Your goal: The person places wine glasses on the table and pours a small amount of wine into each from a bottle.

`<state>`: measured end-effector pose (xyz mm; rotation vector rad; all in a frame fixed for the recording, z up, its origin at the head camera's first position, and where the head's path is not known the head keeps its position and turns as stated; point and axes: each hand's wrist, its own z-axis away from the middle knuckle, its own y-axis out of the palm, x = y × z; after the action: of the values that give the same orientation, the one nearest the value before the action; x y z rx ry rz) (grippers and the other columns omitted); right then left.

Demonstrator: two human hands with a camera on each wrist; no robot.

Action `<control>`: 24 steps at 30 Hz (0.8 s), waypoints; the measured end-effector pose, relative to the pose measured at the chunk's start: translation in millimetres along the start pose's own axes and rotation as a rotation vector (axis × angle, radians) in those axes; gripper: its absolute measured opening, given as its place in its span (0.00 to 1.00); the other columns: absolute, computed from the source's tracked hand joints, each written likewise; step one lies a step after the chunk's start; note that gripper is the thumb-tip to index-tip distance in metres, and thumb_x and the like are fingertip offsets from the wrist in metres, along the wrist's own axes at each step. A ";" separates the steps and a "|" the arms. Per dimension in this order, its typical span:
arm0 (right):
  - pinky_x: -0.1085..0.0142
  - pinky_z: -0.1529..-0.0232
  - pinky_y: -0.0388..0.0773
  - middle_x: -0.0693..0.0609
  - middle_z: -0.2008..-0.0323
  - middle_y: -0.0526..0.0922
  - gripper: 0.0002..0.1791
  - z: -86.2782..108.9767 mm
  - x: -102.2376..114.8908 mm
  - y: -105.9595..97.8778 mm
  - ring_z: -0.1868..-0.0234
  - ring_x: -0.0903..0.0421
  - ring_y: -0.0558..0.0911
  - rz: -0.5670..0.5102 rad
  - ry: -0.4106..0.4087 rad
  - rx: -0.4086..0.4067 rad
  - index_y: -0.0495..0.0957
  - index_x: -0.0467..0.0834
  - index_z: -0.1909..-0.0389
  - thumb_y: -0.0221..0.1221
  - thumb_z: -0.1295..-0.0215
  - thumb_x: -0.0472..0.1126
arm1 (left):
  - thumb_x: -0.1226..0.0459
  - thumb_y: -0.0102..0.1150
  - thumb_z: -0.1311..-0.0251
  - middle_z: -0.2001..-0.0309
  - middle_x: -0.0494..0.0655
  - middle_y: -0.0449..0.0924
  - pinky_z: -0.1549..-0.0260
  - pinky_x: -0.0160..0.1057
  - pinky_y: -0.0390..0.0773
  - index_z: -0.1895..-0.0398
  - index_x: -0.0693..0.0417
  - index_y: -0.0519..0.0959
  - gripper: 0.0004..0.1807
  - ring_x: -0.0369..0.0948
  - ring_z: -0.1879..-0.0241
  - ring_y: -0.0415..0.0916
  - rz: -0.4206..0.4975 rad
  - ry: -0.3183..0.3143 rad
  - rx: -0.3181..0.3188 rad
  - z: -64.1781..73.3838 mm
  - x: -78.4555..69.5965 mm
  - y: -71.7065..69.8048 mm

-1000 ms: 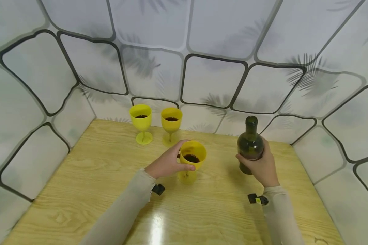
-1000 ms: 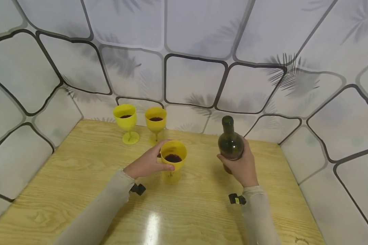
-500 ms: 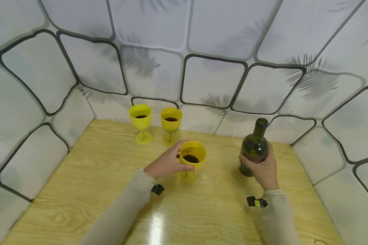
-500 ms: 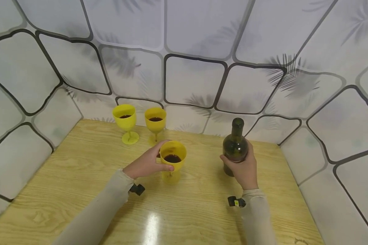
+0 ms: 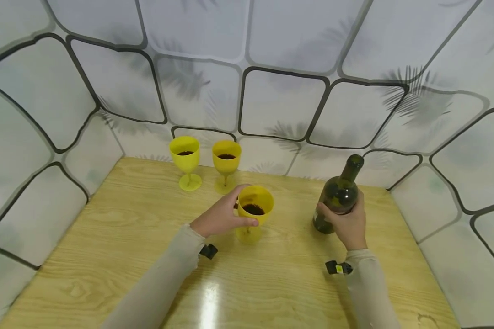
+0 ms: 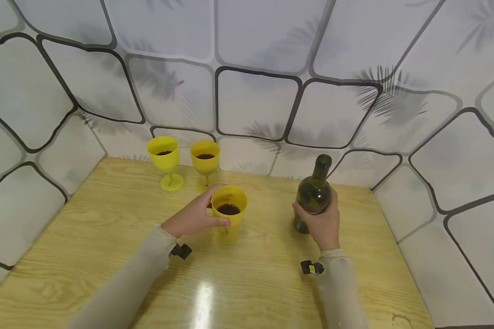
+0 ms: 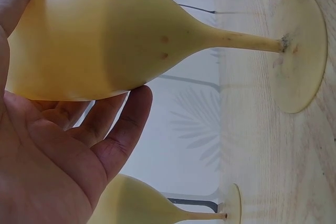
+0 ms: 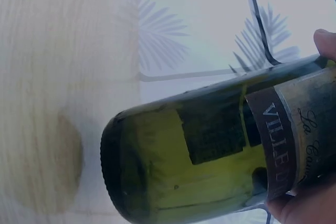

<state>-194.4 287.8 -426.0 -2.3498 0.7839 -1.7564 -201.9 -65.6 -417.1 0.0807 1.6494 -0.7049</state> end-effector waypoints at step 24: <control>0.61 0.35 0.70 0.56 0.39 0.72 0.49 -7.6 -22.3 -3.8 0.40 0.60 0.73 -0.137 0.155 -0.104 0.57 0.54 0.24 0.75 0.41 0.40 | 0.43 0.76 0.45 0.31 0.34 0.67 0.34 0.56 0.71 0.21 0.31 0.55 0.52 0.43 0.36 0.71 0.021 0.010 0.006 -0.8 3.4 -0.1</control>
<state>-204.6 302.9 -441.4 -2.4077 0.7688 -2.0209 -203.5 -66.4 -420.2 0.1065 1.6539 -0.6947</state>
